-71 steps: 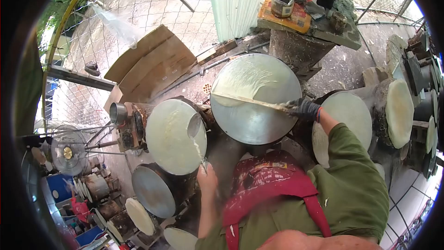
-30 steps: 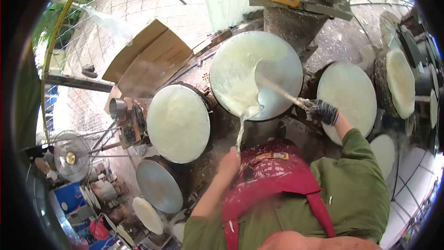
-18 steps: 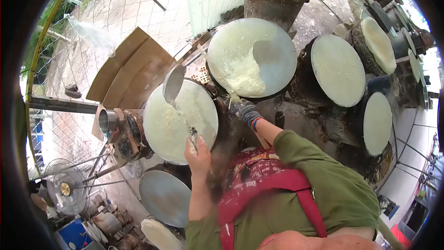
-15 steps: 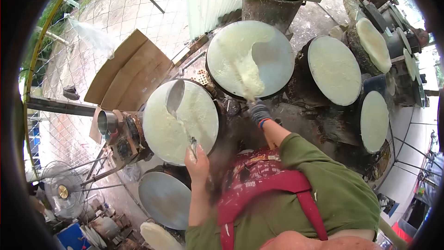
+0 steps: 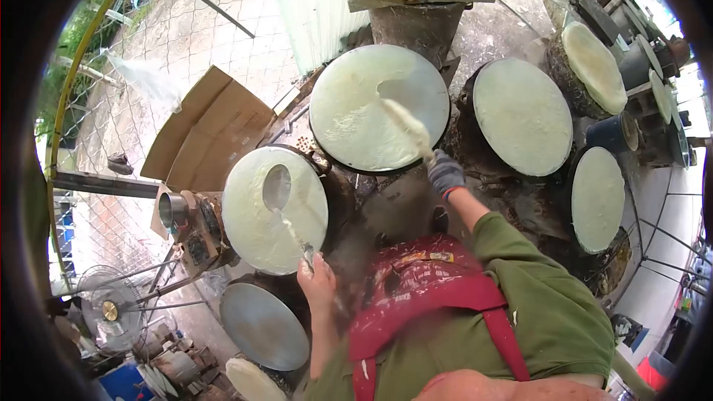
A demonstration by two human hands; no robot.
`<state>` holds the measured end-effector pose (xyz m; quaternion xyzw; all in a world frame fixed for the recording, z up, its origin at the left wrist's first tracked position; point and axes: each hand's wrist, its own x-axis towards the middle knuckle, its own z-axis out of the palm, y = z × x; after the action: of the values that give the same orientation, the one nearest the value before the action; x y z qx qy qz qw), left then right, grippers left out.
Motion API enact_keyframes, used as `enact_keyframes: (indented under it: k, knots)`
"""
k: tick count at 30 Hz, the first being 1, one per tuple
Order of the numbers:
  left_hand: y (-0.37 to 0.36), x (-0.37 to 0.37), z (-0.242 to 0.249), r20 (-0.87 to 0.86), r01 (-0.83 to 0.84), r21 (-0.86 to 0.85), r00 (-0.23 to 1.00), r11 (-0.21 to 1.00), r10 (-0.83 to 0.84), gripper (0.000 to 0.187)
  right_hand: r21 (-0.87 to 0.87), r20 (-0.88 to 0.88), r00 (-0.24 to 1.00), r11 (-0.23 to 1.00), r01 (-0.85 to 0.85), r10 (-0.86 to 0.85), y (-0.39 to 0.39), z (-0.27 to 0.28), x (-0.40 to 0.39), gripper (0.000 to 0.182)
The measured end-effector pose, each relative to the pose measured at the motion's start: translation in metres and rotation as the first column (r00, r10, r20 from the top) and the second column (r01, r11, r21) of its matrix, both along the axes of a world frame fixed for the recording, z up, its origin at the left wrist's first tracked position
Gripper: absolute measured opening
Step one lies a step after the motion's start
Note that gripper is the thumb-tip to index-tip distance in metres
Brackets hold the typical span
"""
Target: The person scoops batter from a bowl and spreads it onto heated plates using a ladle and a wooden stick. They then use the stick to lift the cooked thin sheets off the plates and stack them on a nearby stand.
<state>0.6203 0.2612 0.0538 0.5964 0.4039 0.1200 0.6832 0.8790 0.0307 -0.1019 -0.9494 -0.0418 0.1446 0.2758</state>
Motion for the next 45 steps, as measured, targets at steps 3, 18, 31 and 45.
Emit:
enact_keyframes:
  k: [3, 18, 31, 45]
  knots:
    - [-0.028, 0.02, 0.003, -0.03, -0.01, 0.017, 1.0, 1.0, 0.01, 0.017, 0.246, -0.408, 0.912, 0.957, 0.151, -0.039, -0.017, 0.023, 0.039, 0.023]
    - [-0.101, 0.071, 0.023, -0.158, -0.009, 0.039, 0.987, 0.999, 0.015, 0.02, 0.193, 0.292, 0.92, 0.926, -0.324, 0.26, -0.078, -0.022, 0.047, 0.033]
    - [-0.104, 0.076, 0.027, -0.278, 0.026, 0.064, 0.961, 0.998, -0.007, 0.02, -0.1, 0.327, 0.924, 0.979, -0.177, 0.2, 0.033, 0.041, 0.246, 0.025]
    - [-0.121, 0.12, 0.024, -0.201, 0.136, -0.003, 0.97, 0.991, -0.134, 0.022, 0.718, -0.629, 0.769, 0.467, 0.516, 0.116, -0.104, -0.024, 0.059, 0.021]
